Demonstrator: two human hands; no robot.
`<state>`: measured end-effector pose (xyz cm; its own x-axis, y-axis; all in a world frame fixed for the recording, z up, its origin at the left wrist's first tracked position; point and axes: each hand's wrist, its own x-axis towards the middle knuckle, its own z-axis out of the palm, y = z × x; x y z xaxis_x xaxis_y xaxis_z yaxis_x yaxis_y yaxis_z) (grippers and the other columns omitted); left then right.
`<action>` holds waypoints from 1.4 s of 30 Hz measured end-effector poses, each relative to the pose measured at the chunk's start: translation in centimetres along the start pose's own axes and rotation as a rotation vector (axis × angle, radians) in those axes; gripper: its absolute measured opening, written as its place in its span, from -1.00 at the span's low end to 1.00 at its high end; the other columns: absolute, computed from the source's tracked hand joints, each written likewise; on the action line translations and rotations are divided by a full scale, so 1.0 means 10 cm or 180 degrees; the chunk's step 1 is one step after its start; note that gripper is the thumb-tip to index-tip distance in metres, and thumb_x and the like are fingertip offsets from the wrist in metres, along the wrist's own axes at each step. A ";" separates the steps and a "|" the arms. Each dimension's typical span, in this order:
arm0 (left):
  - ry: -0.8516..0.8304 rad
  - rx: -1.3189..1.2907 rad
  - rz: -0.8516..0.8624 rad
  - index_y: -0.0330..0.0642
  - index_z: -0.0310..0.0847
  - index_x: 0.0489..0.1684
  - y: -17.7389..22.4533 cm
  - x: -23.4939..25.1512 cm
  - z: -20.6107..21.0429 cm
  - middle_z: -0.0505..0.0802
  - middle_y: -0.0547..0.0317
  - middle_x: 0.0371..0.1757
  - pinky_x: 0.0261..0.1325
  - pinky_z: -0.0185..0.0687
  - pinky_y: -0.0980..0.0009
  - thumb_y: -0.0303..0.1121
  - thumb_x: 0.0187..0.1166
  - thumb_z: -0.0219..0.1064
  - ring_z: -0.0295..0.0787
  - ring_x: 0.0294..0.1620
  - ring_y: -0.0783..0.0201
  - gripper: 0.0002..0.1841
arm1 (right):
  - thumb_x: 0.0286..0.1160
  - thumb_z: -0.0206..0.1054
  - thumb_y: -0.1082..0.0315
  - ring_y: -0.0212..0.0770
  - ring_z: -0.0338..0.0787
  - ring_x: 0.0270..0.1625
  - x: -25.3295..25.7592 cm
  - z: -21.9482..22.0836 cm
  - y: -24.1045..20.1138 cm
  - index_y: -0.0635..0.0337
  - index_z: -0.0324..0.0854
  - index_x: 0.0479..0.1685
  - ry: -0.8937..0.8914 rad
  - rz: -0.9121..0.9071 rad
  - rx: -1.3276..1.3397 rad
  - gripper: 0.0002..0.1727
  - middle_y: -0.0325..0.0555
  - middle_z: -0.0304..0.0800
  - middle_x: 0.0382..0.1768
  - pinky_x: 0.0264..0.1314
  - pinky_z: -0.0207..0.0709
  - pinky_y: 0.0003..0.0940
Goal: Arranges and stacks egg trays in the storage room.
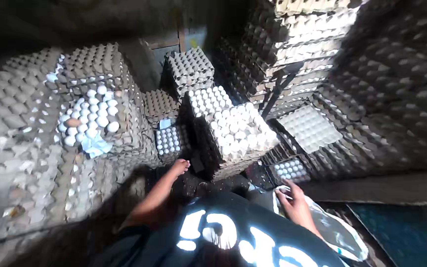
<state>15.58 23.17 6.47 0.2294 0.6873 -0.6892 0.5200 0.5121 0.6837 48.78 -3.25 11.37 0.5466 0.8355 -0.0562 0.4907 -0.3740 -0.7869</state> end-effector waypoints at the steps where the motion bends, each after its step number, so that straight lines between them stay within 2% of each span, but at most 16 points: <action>1: -0.0078 0.0206 0.0037 -0.41 0.50 0.46 0.18 0.16 -0.08 0.74 -0.20 0.33 0.32 0.57 0.12 -0.22 0.89 0.04 0.72 0.23 0.08 -0.57 | 0.55 0.39 0.33 0.26 0.73 0.33 0.11 0.17 -0.09 0.41 0.43 0.57 -0.0189 -0.0013 -0.0058 -0.39 0.50 0.38 0.58 0.25 0.71 0.03; 4: -0.0258 0.0988 0.0332 -0.45 0.66 0.14 0.82 0.64 -0.39 0.80 -0.11 0.07 0.18 0.54 0.20 -0.12 0.91 -0.01 0.68 -0.01 0.20 -0.51 | 0.50 0.44 0.32 0.41 0.58 0.51 0.53 0.48 -0.45 0.39 0.68 0.31 -0.0591 -0.0444 -0.0385 -0.56 0.51 0.41 0.57 0.48 0.54 0.20; 6: -0.0326 0.1420 0.0296 -0.47 0.68 0.13 1.13 0.89 -0.56 0.81 -0.16 0.02 0.27 0.57 0.12 -0.01 0.91 -0.04 0.72 -0.01 0.14 -0.41 | 0.50 0.38 0.41 0.48 0.57 0.50 0.77 0.53 -0.57 0.33 0.80 0.13 -0.0638 -0.0699 -0.0580 -0.70 0.47 0.53 0.50 0.53 0.43 0.32; 7: -0.0299 0.1566 0.0230 -0.47 0.68 0.16 1.21 1.03 -0.63 0.81 -0.19 0.03 0.28 0.57 0.08 0.03 0.89 -0.03 0.74 0.01 0.09 -0.39 | 0.49 0.33 0.50 0.48 0.58 0.48 0.89 0.53 -0.62 0.34 0.81 0.10 -0.0596 -0.0716 -0.0598 -0.73 0.45 0.56 0.48 0.54 0.43 0.33; 9: -0.0186 0.1834 0.0166 -0.46 0.69 0.16 1.26 1.34 -0.78 0.83 -0.26 0.06 0.35 0.57 -0.04 0.05 0.87 -0.01 0.79 0.11 -0.03 -0.37 | 0.46 0.24 0.61 0.42 0.57 0.52 1.08 0.52 -0.72 0.39 0.71 0.27 -0.0488 -0.0518 -0.0499 -0.61 0.47 0.49 0.53 0.54 0.48 0.24; 11: -0.0121 0.1952 0.0155 -0.46 0.67 0.20 1.07 1.56 -0.93 0.81 -0.33 0.19 0.46 0.51 -0.15 -0.04 0.85 0.07 0.75 0.29 -0.15 -0.46 | 0.41 0.15 0.66 0.38 0.57 0.52 1.16 0.53 -0.80 0.46 0.55 0.45 -0.0380 -0.0352 -0.0275 -0.48 0.53 0.36 0.60 0.48 0.54 0.12; 14: -0.0214 0.2168 -0.0060 -0.49 0.65 0.23 0.52 1.58 -1.13 0.75 -0.44 0.29 0.49 0.46 -0.27 -0.16 0.75 0.22 0.67 0.40 -0.30 -0.54 | 0.29 0.11 0.54 0.29 0.68 0.37 1.27 0.66 -0.70 0.45 0.52 0.47 -0.0218 -0.0619 -0.0165 -0.39 0.52 0.39 0.57 0.28 0.66 -0.04; 16: -0.0413 0.2291 -0.0088 -0.50 0.64 0.27 0.29 1.39 -1.22 0.73 -0.45 0.33 0.53 0.41 -0.25 -0.12 0.78 0.21 0.64 0.44 -0.31 -0.50 | 0.28 0.16 0.54 0.40 0.64 0.41 1.42 0.72 -0.70 0.44 0.57 0.43 -0.0257 -0.0768 -0.0262 -0.41 0.52 0.45 0.54 0.33 0.60 0.11; 18: -0.0479 0.2312 -0.0192 -0.47 0.53 0.46 0.13 1.11 -1.29 0.66 -0.46 0.45 0.62 0.34 -0.24 -0.12 0.85 0.10 0.55 0.55 -0.32 -0.47 | 0.32 0.25 0.50 0.54 0.51 0.52 1.58 0.78 -0.70 0.39 0.62 0.40 -0.0365 -0.0868 -0.0473 -0.46 0.50 0.48 0.52 0.50 0.40 0.35; 21: -0.0219 0.2076 -0.0538 -0.40 0.49 0.53 0.14 0.82 -1.40 0.65 -0.43 0.45 0.54 0.41 -0.23 -0.02 0.87 0.04 0.59 0.49 -0.29 -0.42 | 0.47 0.40 0.24 0.62 0.39 0.59 1.88 0.92 -0.61 0.30 0.64 0.41 -0.0446 -0.0912 -0.0996 -0.47 0.51 0.45 0.54 0.58 0.25 0.49; 23: 0.0118 0.1832 -0.0375 -0.45 0.51 0.50 0.41 0.68 -1.48 0.64 -0.41 0.49 0.66 0.33 -0.17 -0.09 0.86 0.11 0.54 0.56 -0.24 -0.46 | 0.51 0.45 0.01 0.62 0.22 0.71 1.98 1.02 -0.59 0.26 0.53 0.56 -0.0667 -0.0639 -0.1281 -0.30 0.53 0.30 0.65 0.65 0.15 0.50; 27: 0.0964 0.0781 -0.0008 -0.43 0.55 0.43 1.14 0.96 -1.59 0.75 -0.29 0.33 0.44 0.57 0.04 -0.20 0.86 0.09 0.73 0.33 -0.04 -0.55 | 0.41 0.36 -0.34 0.65 0.02 0.78 1.92 1.30 -0.63 0.16 0.43 0.68 -0.0599 -0.0355 -0.1551 -0.05 0.50 0.13 0.75 0.68 -0.13 0.63; 31: 0.1078 0.0656 0.0649 -0.40 0.60 0.36 1.96 1.51 -1.66 0.79 -0.27 0.24 0.36 0.63 0.05 -0.27 0.80 0.21 0.78 0.22 -0.02 -0.62 | 0.42 0.31 -0.37 0.53 0.01 0.83 1.89 1.52 -0.61 0.08 0.45 0.69 -0.0282 -0.0154 -0.1612 -0.08 0.41 0.16 0.77 0.67 -0.26 0.68; 36: 0.0802 0.1243 0.1496 -0.33 0.69 0.26 3.01 2.28 -1.61 0.82 -0.16 0.24 0.42 0.62 0.04 -0.33 0.73 0.31 0.78 0.27 0.03 -0.70 | 0.41 0.15 -0.40 0.47 0.18 0.79 1.92 1.67 -0.62 0.04 0.62 0.55 0.0124 -0.0131 -0.1642 -0.14 0.36 0.32 0.70 0.63 -0.24 0.72; 39: 0.0822 0.2050 0.1710 -0.30 0.65 0.35 3.48 2.71 -1.44 0.73 -0.24 0.42 0.53 0.52 -0.15 -0.25 0.69 0.35 0.68 0.45 -0.14 -0.61 | 0.43 0.01 -0.49 0.44 0.19 0.79 1.96 1.74 -0.66 0.05 0.63 0.53 0.0221 0.0107 -0.1549 -0.07 0.28 0.36 0.70 0.63 -0.25 0.72; 42: 0.1059 0.2889 0.1865 -0.28 0.58 0.48 3.74 3.19 -1.32 0.55 -0.31 0.59 0.62 0.42 -0.17 -0.17 0.61 0.43 0.48 0.61 -0.26 -0.47 | 0.44 -0.04 -0.51 0.41 0.28 0.75 1.97 1.84 -0.60 0.15 0.64 0.47 0.0441 0.0172 -0.1513 -0.03 0.25 0.44 0.66 0.62 -0.20 0.72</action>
<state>31.54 71.04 13.21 0.4743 0.8709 -0.1288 0.8406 -0.4046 0.3600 44.08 22.88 3.70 0.6491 0.7605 0.0185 0.6966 -0.5844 -0.4161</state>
